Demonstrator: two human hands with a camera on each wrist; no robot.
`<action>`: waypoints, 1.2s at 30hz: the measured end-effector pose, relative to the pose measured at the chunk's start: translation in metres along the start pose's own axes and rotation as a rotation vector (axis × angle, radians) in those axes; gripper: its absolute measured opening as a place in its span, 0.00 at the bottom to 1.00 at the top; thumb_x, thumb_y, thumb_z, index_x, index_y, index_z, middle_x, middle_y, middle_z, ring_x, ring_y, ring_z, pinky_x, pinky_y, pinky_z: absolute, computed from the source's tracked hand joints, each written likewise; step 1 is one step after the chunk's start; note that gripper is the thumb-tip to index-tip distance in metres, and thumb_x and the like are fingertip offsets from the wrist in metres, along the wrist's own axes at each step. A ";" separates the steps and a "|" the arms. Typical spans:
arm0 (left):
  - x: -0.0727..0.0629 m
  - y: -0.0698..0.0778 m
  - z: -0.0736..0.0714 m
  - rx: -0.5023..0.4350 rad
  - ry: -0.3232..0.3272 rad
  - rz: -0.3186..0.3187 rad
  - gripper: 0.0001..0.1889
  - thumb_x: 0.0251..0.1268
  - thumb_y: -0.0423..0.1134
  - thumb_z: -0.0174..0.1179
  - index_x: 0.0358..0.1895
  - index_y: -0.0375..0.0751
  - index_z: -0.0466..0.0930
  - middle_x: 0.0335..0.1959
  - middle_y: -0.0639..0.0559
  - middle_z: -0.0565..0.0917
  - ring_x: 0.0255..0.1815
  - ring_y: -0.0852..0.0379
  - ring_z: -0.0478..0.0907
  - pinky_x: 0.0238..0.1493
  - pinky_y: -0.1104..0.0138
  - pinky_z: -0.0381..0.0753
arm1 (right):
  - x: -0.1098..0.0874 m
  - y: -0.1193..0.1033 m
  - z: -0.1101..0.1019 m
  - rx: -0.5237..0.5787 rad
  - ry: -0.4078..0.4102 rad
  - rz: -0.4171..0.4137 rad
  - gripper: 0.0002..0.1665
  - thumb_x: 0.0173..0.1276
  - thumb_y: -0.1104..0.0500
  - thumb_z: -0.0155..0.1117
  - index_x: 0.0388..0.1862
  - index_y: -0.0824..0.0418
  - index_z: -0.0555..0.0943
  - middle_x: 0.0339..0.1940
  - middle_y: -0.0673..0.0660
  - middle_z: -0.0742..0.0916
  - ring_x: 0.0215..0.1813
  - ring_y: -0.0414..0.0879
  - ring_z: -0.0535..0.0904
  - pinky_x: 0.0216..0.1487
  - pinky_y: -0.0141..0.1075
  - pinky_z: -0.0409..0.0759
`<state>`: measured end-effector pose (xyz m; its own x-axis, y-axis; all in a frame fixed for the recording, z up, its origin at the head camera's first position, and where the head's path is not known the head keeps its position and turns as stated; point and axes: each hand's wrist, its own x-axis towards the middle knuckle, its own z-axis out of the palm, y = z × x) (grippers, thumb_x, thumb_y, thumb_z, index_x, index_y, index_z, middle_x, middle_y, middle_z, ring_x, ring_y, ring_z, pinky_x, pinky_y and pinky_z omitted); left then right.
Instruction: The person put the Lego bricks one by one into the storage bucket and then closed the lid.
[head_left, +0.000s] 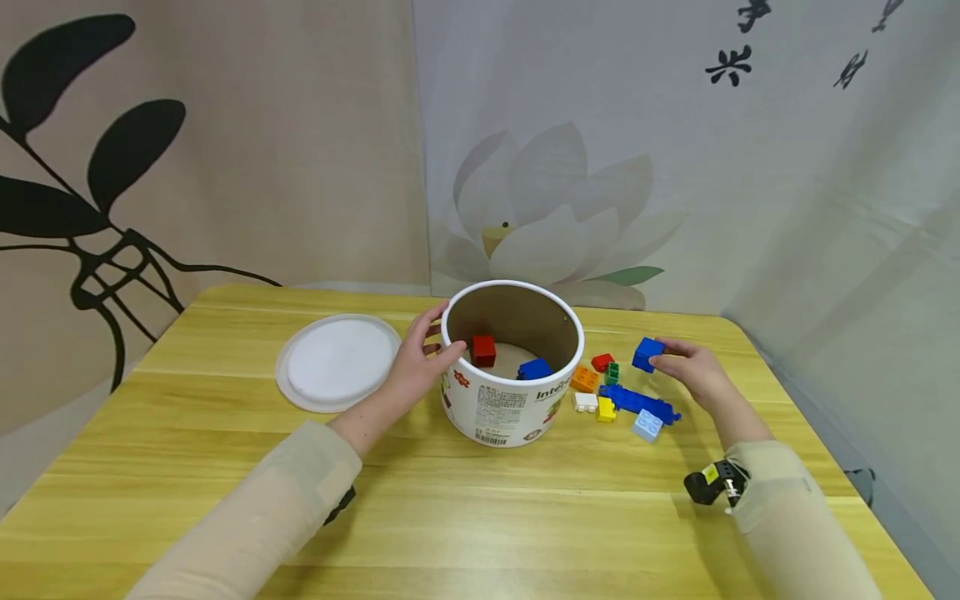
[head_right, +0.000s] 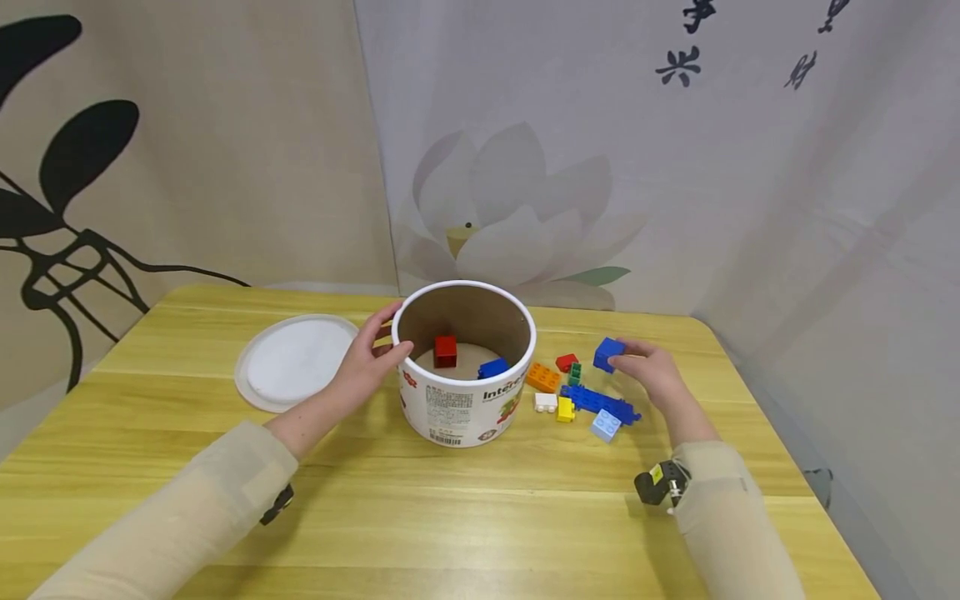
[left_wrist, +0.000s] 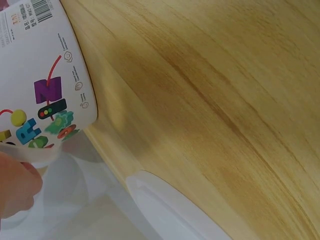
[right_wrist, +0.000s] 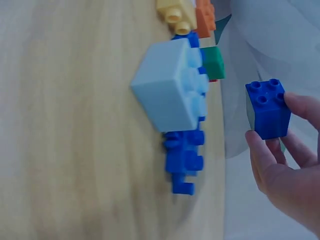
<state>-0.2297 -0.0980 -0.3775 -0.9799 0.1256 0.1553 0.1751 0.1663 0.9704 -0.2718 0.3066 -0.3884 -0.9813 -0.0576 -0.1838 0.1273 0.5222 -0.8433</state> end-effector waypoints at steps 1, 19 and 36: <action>0.000 0.000 0.000 0.001 0.000 -0.001 0.34 0.62 0.38 0.58 0.71 0.46 0.55 0.69 0.46 0.59 0.66 0.44 0.61 0.65 0.52 0.64 | 0.000 -0.001 -0.001 -0.001 -0.001 -0.002 0.37 0.70 0.56 0.53 0.72 0.69 0.54 0.69 0.73 0.62 0.60 0.52 0.72 0.65 0.45 0.68; 0.000 0.002 0.000 0.010 -0.002 -0.006 0.34 0.63 0.38 0.58 0.71 0.46 0.55 0.70 0.46 0.58 0.66 0.45 0.61 0.66 0.52 0.64 | -0.009 -0.042 -0.010 0.035 -0.016 -0.047 0.36 0.71 0.56 0.53 0.73 0.67 0.55 0.70 0.69 0.61 0.56 0.40 0.70 0.64 0.34 0.70; 0.000 0.001 0.001 0.000 0.010 0.022 0.34 0.63 0.37 0.58 0.71 0.45 0.56 0.68 0.44 0.60 0.67 0.42 0.61 0.65 0.52 0.65 | -0.024 -0.102 0.012 0.165 -0.104 -0.106 0.37 0.70 0.58 0.54 0.73 0.65 0.54 0.71 0.67 0.59 0.67 0.53 0.61 0.72 0.48 0.57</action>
<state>-0.2294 -0.0974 -0.3771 -0.9766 0.1196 0.1788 0.1970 0.1637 0.9666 -0.2592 0.2444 -0.3046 -0.9713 -0.1966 -0.1340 0.0549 0.3626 -0.9303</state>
